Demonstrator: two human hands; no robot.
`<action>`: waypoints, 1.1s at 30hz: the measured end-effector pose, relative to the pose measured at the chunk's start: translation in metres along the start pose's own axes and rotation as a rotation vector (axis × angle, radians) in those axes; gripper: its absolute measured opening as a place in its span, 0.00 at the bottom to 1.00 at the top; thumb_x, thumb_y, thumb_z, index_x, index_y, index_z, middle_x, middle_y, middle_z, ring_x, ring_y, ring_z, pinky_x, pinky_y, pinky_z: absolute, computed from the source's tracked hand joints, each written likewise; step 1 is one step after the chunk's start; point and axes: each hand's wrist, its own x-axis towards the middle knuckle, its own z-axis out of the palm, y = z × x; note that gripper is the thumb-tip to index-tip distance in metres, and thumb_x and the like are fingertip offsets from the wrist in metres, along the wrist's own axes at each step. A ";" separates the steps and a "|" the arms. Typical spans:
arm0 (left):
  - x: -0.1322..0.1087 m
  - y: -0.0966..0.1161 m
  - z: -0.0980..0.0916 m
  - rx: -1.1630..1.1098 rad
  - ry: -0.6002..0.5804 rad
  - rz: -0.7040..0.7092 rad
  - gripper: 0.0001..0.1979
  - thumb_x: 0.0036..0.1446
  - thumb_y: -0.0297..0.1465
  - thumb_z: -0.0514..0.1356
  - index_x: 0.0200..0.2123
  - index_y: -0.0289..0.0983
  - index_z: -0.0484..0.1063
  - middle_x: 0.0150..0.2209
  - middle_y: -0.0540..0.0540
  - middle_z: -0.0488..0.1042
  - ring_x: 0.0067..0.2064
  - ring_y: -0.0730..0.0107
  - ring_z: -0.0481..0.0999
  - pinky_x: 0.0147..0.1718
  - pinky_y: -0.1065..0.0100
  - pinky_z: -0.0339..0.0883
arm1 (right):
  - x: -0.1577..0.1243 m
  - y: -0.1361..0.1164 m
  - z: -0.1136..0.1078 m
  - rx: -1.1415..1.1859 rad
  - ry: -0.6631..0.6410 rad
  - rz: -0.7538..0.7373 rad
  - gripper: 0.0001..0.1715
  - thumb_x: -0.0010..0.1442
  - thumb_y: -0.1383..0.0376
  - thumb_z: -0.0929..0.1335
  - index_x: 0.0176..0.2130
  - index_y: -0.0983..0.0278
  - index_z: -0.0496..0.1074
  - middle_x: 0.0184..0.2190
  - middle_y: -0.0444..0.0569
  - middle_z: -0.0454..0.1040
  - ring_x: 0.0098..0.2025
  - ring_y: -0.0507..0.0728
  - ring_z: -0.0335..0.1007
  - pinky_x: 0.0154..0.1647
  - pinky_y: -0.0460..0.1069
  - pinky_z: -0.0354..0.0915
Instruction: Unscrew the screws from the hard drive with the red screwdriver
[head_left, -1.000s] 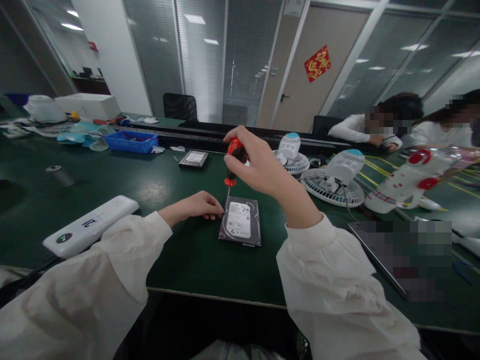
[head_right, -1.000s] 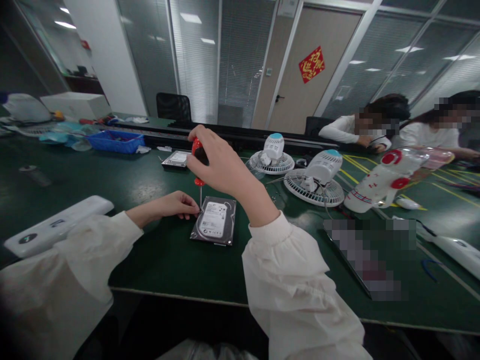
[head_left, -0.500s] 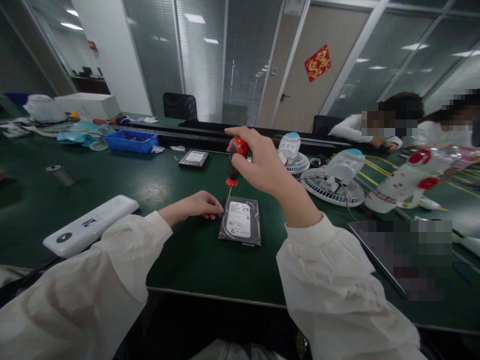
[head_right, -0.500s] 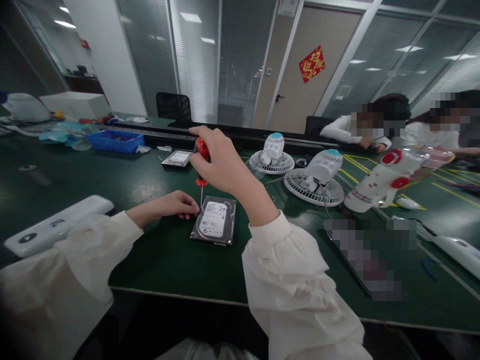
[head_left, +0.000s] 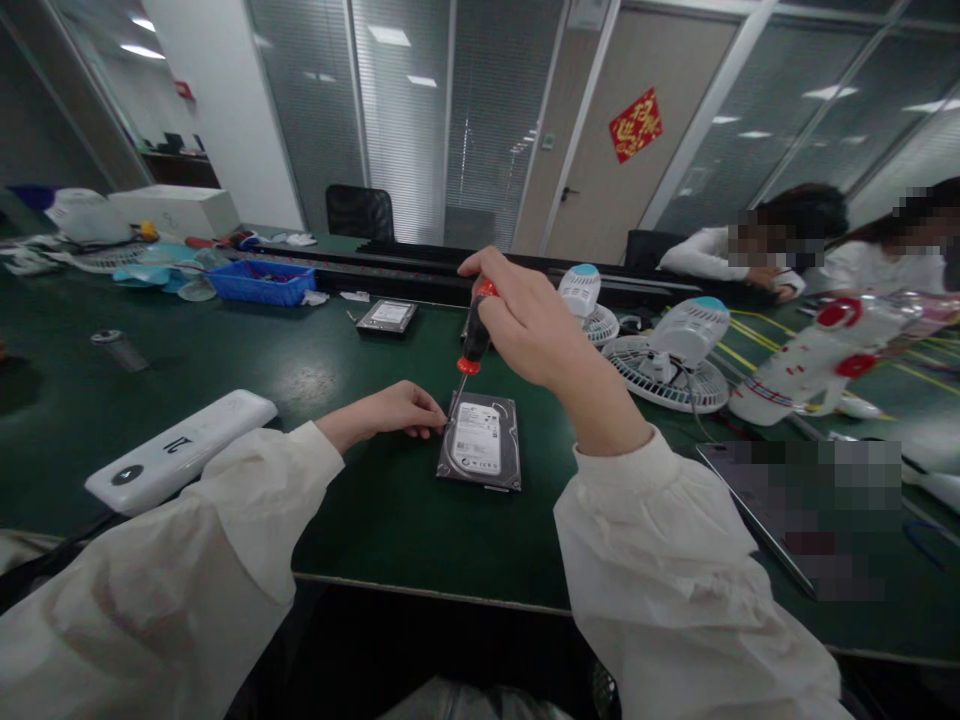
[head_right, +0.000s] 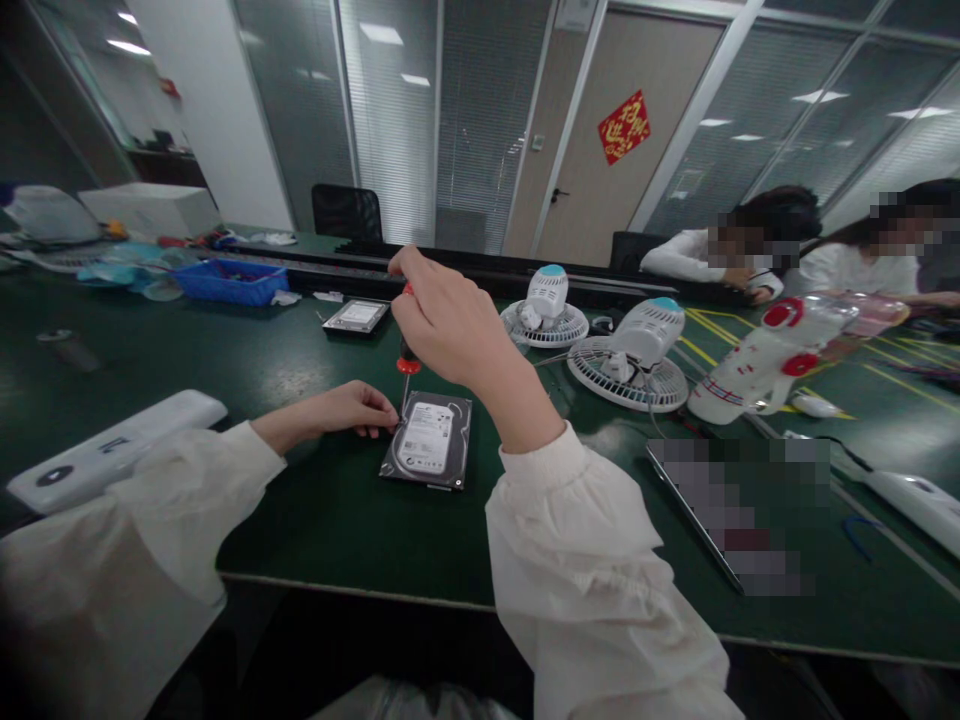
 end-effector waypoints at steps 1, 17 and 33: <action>0.000 0.000 0.000 -0.001 0.001 -0.002 0.12 0.47 0.38 0.73 0.32 0.36 0.84 0.32 0.46 0.82 0.31 0.71 0.75 0.31 0.68 0.65 | 0.000 0.001 0.001 0.010 0.008 -0.010 0.15 0.68 0.67 0.58 0.50 0.63 0.68 0.45 0.53 0.77 0.43 0.60 0.70 0.47 0.55 0.62; 0.002 -0.002 -0.001 -0.004 -0.007 -0.003 0.12 0.46 0.38 0.73 0.32 0.36 0.84 0.32 0.46 0.82 0.31 0.70 0.75 0.32 0.67 0.65 | 0.001 0.004 0.006 0.179 0.057 -0.106 0.09 0.62 0.65 0.67 0.44 0.64 0.69 0.39 0.49 0.73 0.39 0.56 0.67 0.45 0.54 0.62; 0.001 0.000 0.000 0.007 0.010 -0.010 0.13 0.45 0.39 0.74 0.31 0.36 0.84 0.31 0.46 0.82 0.30 0.70 0.74 0.31 0.67 0.65 | 0.002 0.003 0.007 0.271 0.052 -0.058 0.15 0.54 0.72 0.66 0.42 0.62 0.64 0.34 0.43 0.68 0.34 0.53 0.62 0.40 0.53 0.60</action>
